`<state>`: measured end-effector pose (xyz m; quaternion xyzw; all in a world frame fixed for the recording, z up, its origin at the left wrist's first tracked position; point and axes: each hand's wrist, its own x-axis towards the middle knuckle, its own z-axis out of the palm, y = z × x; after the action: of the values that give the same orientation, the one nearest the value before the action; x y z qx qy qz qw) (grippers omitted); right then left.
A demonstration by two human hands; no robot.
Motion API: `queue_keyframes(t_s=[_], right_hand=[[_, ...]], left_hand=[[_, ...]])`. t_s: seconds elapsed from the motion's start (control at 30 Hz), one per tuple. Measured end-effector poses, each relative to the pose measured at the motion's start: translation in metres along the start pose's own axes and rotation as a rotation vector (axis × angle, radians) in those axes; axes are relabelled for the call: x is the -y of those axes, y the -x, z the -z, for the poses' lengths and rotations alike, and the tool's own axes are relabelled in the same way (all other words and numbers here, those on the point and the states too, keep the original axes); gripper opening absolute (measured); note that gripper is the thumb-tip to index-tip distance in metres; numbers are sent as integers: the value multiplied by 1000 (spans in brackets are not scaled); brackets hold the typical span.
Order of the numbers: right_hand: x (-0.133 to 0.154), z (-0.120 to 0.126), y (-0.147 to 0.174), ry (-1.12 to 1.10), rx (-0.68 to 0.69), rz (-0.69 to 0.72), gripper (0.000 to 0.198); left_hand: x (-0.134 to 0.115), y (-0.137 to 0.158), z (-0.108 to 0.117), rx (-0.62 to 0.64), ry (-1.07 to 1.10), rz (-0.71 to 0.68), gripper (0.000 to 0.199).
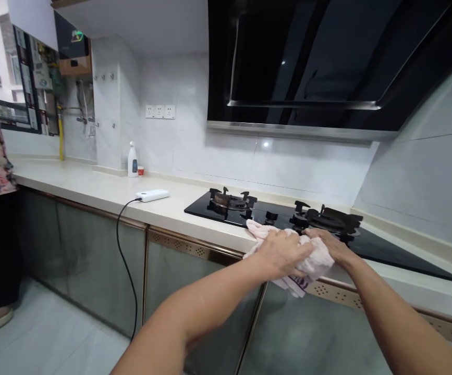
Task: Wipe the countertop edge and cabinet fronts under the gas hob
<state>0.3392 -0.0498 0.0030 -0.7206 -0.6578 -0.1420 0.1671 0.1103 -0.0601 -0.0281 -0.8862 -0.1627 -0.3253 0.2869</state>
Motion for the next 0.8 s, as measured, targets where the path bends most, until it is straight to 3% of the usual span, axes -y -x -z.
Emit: queue_keyframes(t_s=[0.17,0.33,0.57,0.7,0.8], right_hand=[[4,-3,1,-38,72,-73,59],[1,-8,0,-59,80,-87,61],[6,-3,1,-59,91,-73,60],[18,7,7,-57,97,-87,58],[25,12,10,-65,95,-81,57]], left_hand=[[52,54,10,-84,-12,29,74],[122,130,28,-140,-24,173,74],[215,227,76,6,-104,511,73],[251,267,101,0,-203,663,64],[264,280,109,-25,-300,752,55]])
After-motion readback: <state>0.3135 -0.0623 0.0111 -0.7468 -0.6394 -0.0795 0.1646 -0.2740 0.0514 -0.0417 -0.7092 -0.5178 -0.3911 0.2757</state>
